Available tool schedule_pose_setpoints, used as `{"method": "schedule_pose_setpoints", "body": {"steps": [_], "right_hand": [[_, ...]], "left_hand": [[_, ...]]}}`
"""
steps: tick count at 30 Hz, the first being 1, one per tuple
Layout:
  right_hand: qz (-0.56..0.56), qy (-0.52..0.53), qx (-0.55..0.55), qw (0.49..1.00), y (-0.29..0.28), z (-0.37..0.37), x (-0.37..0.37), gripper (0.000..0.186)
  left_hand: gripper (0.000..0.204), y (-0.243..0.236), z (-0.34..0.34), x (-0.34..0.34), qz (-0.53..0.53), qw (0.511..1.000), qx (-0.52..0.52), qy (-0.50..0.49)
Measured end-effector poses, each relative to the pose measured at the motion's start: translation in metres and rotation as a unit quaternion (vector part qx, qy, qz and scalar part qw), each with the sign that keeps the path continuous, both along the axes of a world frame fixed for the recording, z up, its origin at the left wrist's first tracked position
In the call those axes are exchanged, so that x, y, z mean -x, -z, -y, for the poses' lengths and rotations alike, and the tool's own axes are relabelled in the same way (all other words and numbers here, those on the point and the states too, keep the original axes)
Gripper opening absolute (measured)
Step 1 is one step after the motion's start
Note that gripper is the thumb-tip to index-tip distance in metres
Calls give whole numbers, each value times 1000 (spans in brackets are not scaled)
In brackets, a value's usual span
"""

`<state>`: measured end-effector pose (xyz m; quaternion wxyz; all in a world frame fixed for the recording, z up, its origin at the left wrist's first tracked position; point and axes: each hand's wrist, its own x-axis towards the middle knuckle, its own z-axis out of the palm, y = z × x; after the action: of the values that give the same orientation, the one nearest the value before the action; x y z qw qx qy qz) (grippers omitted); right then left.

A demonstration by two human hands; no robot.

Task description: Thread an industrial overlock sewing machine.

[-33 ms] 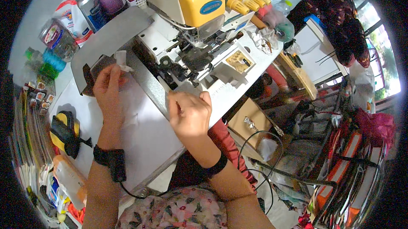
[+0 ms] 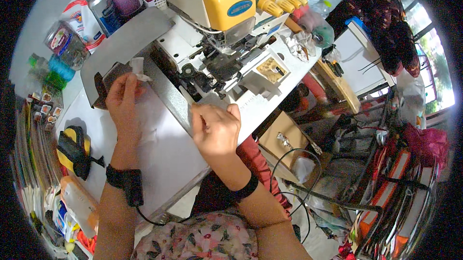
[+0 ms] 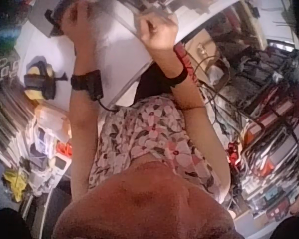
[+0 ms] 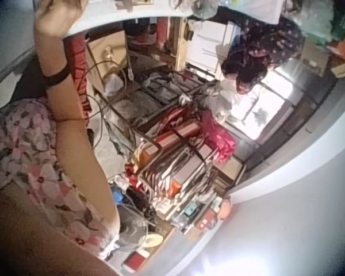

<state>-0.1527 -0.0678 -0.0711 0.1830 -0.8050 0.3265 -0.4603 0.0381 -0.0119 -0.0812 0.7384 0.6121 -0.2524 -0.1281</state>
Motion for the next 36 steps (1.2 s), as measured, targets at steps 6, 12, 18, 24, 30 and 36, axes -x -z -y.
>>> {"method": "schedule_pose_setpoints", "body": {"steps": [6,12,18,24,30,36], "right_hand": [[19,1,-5,1000,0,-1,6,4],[54,28,-62,996,3,-4,15,4],[60,24,-77,995,1,-3,22,5],[36,21,-25,999,-10,-5,22,6],[31,28,-19,999,-19,-9,24,6],[24,25,-25,999,-18,-9,27,6]], "left_hand": [[19,-3,1,1,7,1000,14,-8],[20,1,0,-2,17,1000,5,-1],[19,2,0,-1,6,1000,20,4],[20,4,2,-2,6,1000,29,8],[17,-1,4,2,15,1000,12,-16],[18,-3,3,8,177,976,-126,-11]]}}
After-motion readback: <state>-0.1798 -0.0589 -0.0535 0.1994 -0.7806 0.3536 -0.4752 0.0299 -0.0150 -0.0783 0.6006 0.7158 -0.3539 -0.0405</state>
